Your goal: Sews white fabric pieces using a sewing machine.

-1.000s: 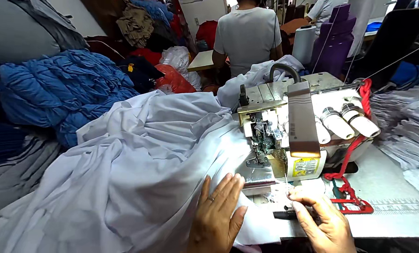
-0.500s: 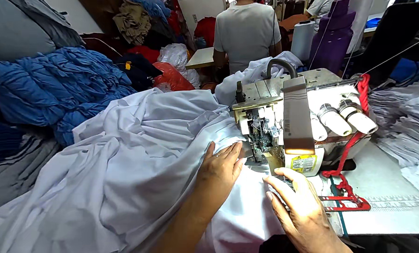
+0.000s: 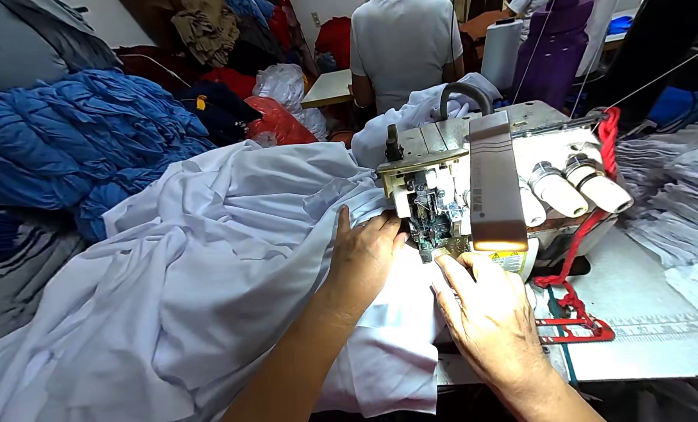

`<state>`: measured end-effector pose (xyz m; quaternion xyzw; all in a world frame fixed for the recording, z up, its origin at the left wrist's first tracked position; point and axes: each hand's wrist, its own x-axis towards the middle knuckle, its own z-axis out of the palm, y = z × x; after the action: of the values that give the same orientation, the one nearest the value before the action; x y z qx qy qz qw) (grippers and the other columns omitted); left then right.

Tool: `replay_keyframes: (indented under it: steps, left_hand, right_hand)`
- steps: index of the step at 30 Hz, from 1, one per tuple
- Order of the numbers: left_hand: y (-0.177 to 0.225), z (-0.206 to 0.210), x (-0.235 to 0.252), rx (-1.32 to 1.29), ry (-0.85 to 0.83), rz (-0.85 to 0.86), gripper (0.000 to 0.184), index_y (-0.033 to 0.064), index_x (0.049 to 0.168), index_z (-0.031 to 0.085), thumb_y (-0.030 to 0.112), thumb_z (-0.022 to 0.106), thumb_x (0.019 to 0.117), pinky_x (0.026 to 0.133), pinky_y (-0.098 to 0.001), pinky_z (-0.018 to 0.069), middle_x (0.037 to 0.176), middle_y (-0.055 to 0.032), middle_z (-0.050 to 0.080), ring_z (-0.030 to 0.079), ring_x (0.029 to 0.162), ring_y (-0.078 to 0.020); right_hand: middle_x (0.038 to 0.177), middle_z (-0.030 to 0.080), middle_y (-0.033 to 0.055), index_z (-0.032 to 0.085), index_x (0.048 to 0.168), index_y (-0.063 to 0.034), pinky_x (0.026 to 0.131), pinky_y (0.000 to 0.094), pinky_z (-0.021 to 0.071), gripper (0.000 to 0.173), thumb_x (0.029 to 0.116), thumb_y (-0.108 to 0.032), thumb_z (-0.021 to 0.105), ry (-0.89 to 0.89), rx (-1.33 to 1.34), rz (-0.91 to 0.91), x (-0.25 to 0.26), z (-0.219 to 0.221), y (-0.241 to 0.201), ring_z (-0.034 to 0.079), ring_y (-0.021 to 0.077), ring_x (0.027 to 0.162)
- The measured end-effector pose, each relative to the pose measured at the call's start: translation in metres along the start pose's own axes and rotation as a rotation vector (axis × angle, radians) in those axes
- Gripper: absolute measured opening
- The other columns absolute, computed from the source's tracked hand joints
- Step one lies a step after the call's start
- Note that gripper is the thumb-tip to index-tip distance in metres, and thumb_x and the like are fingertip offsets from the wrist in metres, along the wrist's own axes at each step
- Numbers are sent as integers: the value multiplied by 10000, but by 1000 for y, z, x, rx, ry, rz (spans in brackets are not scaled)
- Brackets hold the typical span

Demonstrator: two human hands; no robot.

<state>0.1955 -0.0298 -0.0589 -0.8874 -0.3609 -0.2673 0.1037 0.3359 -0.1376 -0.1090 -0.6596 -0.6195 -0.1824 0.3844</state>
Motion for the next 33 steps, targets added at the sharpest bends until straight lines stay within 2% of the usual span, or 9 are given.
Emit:
replay_keyframes:
  steps: [6, 9, 11, 14, 16, 20, 26, 29, 33]
  left_hand:
    - [-3, 4, 1, -13, 20, 29, 242, 0, 1139, 753, 138, 655, 966, 1049, -746, 364, 1108, -189, 746, 722, 1056, -388]
    - [-3, 1, 0, -74, 96, 51, 212, -9, 1083, 765, 103, 660, 936, 1038, -745, 372, 1049, -189, 750, 732, 1002, -375]
    - [-5, 2, -3, -50, 202, 100, 202, 25, 1039, 774, 120, 623, 945, 1028, -725, 396, 989, -146, 755, 742, 954, -325]
    - [-1, -7, -21, -41, 267, 147, 240, 61, 1059, 787, 127, 578, 961, 1073, -708, 374, 1070, -120, 766, 729, 1080, -298]
    - [4, -21, -41, -70, 243, 159, 279, 74, 1046, 791, 179, 537, 1000, 1088, -636, 404, 1074, -103, 766, 719, 1095, -259]
    - [7, -41, -79, -140, 76, 246, 366, 145, 1021, 770, 322, 454, 1077, 941, -346, 502, 1026, -31, 764, 687, 1044, -162]
    - [4, -51, -98, -102, -89, 264, 546, 184, 1123, 737, 485, 282, 1101, 942, -363, 427, 931, -20, 720, 650, 994, -183]
    - [2, -50, -99, -215, -110, 244, 484, 176, 897, 702, 500, 386, 1069, 965, -376, 426, 772, -19, 649, 647, 858, -182]
    - [2, -59, -91, -556, -184, 121, 353, 107, 923, 647, 393, 495, 1065, 821, -198, 495, 831, -32, 651, 632, 864, -81]
  right_hand:
    - [1015, 699, 65, 784, 1132, -128, 789, 363, 514, 386, 1026, -342, 481, 22, 219, 73, -7, -8, 5, 660, 194, 917]
    - [902, 721, 37, 764, 970, -106, 769, 300, 511, 335, 1032, -296, 496, 40, 377, 56, -26, -17, 9, 667, 136, 863]
    - [839, 718, 40, 739, 895, -104, 716, 287, 541, 338, 1033, -308, 508, -84, 426, 1, -45, -20, 8, 686, 144, 820]
    - [884, 723, 89, 760, 935, -74, 677, 340, 584, 367, 1000, -394, 593, -300, 443, -22, -65, -21, 1, 713, 210, 802]
    - [901, 718, 96, 760, 925, -76, 689, 340, 590, 315, 959, -368, 647, -335, 450, -21, -69, -18, -3, 712, 225, 825]
    - [958, 743, 102, 758, 895, -48, 817, 276, 570, 143, 947, -142, 662, -306, 670, 22, -65, -18, -10, 712, 197, 928]
    - [1083, 756, 161, 716, 872, -1, 924, 251, 536, 121, 944, -70, 647, -206, 902, -28, -61, -30, -22, 709, 168, 1068]
    - [1069, 753, 164, 710, 893, -7, 872, 236, 528, 117, 955, -70, 634, -177, 903, -44, -62, -32, -22, 703, 157, 1047]
    - [923, 739, 157, 687, 991, 48, 794, 281, 555, 119, 955, -40, 616, -299, 971, 53, -68, -33, -20, 712, 170, 866]
